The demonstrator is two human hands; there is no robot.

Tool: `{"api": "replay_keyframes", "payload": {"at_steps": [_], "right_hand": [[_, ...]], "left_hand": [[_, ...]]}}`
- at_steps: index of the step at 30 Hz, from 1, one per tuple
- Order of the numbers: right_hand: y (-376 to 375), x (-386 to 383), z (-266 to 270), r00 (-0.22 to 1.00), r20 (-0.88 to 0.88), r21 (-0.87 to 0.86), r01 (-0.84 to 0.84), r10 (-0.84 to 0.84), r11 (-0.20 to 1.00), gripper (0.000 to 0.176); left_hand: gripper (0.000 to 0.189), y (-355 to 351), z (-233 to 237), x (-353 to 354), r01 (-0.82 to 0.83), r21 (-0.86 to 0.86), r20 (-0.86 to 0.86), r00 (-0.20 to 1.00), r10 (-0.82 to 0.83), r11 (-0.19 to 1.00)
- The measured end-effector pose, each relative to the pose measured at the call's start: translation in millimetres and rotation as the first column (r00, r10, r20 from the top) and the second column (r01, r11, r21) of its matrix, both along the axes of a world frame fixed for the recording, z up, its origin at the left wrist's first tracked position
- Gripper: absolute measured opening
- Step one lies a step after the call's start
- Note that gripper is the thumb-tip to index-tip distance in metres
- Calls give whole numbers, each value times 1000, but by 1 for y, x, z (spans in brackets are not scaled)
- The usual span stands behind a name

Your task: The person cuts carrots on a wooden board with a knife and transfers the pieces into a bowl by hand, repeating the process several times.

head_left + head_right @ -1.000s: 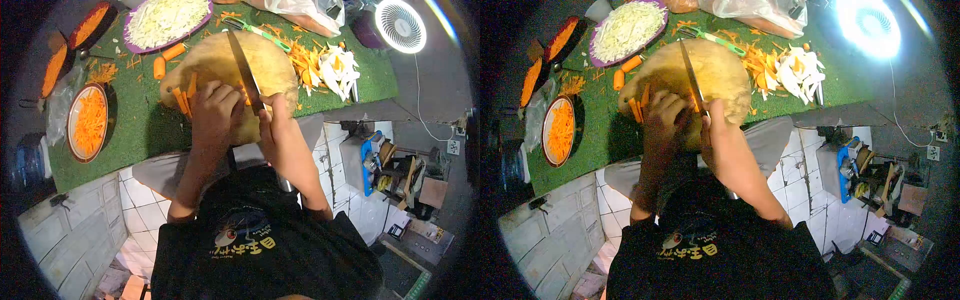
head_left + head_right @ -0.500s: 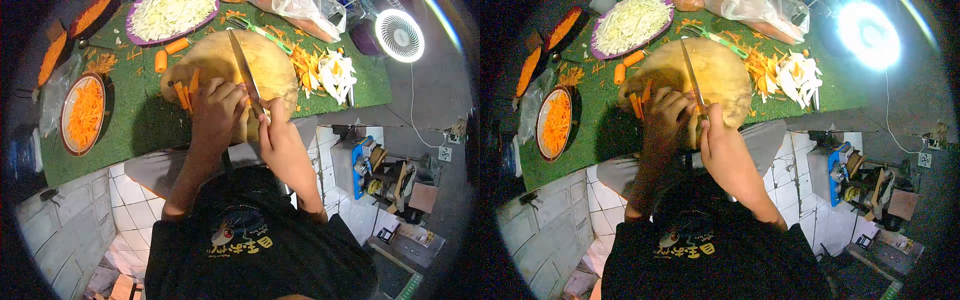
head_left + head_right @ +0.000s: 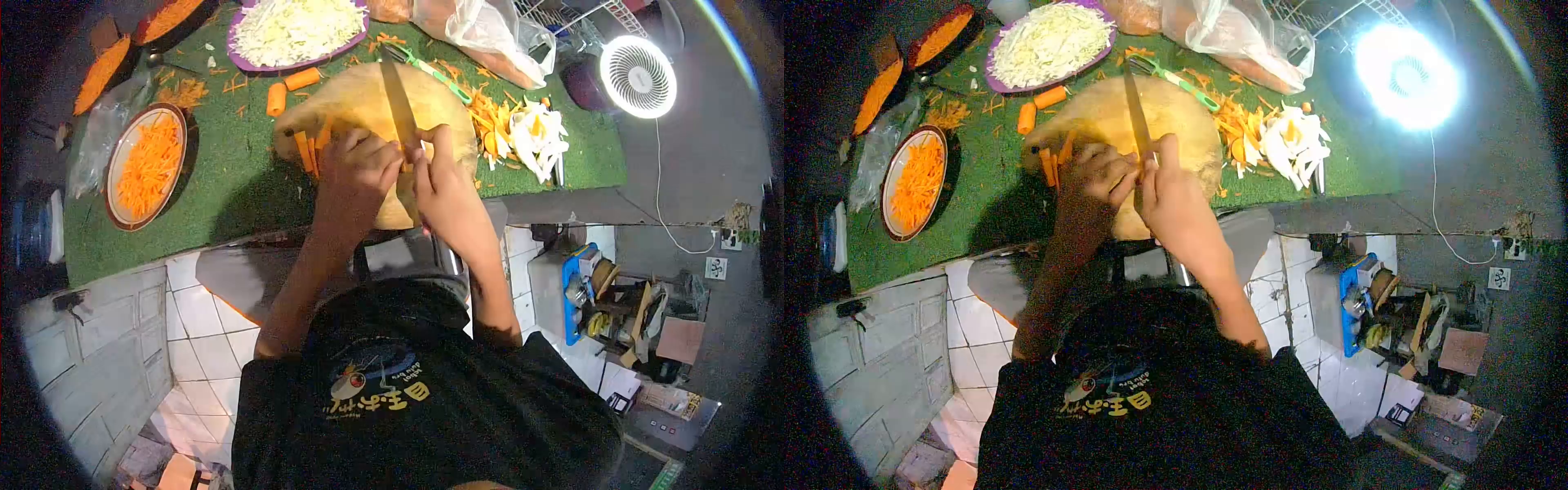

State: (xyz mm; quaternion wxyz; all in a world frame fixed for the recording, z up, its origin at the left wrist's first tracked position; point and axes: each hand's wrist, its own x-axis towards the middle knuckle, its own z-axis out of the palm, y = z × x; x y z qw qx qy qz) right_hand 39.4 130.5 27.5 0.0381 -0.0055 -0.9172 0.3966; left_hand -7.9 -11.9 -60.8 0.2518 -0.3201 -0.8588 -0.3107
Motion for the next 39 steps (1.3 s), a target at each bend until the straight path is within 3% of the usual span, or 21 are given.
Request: {"api": "replay_keyframes", "payload": {"at_steps": [1, 5, 7, 10, 17, 19, 22, 29, 35, 37, 39], "right_hand": [[-1, 4, 3, 1000, -3, -1, -4, 4, 1000, 18], [-3, 17, 7, 1000, 28, -53, 3, -1, 999, 17], [-2, 22, 3, 999, 33, -61, -2, 4, 998, 17], [-2, 26, -1, 999, 40, 0, 24, -24, 1000, 17], [-2, 29, 1, 999, 41, 11, -11, 10, 1000, 17], [-4, 30, 4, 998, 54, 9, -17, 17, 1000, 17], [-8, 32, 6, 1000, 5, 40, -10, 10, 999, 18], [-13, 31, 6, 997, 81, 105, 5, -13, 994, 19], [-12, 3, -5, 999, 41, 147, -40, 34, 988, 17], [-10, -8, 2, 999, -1, 179, -38, 38, 983, 17], [-7, -13, 21, 958, 282, -39, 55, -42, 998, 19]], "left_hand": [[15, -1, -3, -1, 11, -69, -91, 996, -17, 998], [18, 0, -7, -2, 35, 11, -15, 999, -35, 999], [19, -3, -4, 0, 24, -92, -134, 990, -37, 995], [21, 0, -3, -2, 72, 2, 1, 997, -72, 997], [17, -1, 0, -1, 57, -62, -85, 994, -62, 996], [15, 1, 5, 1, 24, 52, 65, 998, -27, 998], [13, 1, 8, 2, 36, 113, 103, 994, -47, 993], [11, 2, 7, 1, 49, 99, 32, 998, -53, 994], [10, 0, 10, 3, 38, 143, 137, 989, -58, 989], [11, 1, 6, 3, 41, 225, -18, 999, -38, 974], [12, 1, 4, 3, 52, 209, -20, 999, -48, 976]]}}
